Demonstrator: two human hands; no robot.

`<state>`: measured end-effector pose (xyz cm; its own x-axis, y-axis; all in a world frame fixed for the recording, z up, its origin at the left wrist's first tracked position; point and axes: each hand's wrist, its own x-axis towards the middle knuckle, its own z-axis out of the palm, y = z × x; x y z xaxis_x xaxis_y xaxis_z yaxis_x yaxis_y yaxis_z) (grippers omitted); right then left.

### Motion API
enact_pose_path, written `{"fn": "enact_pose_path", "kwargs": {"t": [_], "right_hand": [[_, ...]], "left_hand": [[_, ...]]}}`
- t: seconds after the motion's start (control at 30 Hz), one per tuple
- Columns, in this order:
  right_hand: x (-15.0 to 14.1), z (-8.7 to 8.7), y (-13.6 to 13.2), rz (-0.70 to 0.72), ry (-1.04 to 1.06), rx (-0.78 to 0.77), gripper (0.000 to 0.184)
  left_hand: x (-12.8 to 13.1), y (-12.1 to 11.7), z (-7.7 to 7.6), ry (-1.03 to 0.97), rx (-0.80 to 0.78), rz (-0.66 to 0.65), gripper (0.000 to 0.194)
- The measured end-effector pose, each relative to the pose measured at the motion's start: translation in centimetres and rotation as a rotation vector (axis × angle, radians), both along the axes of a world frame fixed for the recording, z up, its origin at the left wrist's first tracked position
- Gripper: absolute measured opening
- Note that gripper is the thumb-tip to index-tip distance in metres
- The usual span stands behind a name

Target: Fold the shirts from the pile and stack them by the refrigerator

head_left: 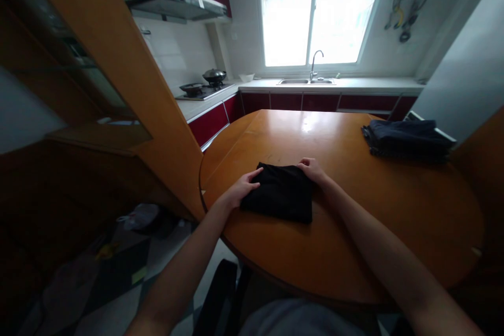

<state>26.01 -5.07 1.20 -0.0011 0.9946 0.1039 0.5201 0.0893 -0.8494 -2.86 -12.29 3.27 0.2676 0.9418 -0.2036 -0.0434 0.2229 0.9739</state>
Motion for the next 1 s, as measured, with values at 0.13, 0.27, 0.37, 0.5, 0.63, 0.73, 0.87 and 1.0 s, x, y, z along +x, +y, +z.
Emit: {"fn": "enact_pose_path", "kwargs": {"t": [0.13, 0.27, 0.37, 0.5, 0.63, 0.73, 0.87, 1.0], "right_hand": [[0.0, -0.1, -0.3, -0.008, -0.026, 0.011, 0.015], [-0.1, -0.3, -0.6, -0.032, -0.052, 0.025, 0.017], [-0.2, -0.3, -0.7, -0.051, -0.073, 0.034, 0.018], [-0.3, -0.3, -0.8, -0.060, -0.103, 0.044, 0.020], [-0.3, -0.2, -0.9, -0.063, -0.132, 0.058, 0.024], [-0.4, -0.1, -1.0, -0.099, -0.193, 0.061, 0.025], [-0.3, 0.0, -1.2, -0.161, -0.312, 0.064, 0.028], [0.3, 0.4, -1.7, -0.230, -0.401, 0.104, 0.028]], "left_hand": [[-0.6, 0.1, -0.5, -0.014, 0.034, -0.040, 0.079], [-1.4, 0.9, 0.5, 0.170, 0.130, 0.016, 0.072], [0.3, 1.8, 2.1, 0.508, 0.339, 0.069, 0.059], [5.7, 2.4, 2.7, 0.857, 0.746, -0.161, 0.050], [9.2, 2.2, 0.7, 1.055, 0.818, -0.411, 0.058], [8.9, 2.1, -0.9, 1.143, 0.801, -0.413, 0.065], [7.8, 2.4, -1.6, 1.201, 0.765, -0.329, 0.065], [7.7, 2.7, -1.8, 1.243, 0.731, -0.253, 0.060]]}}
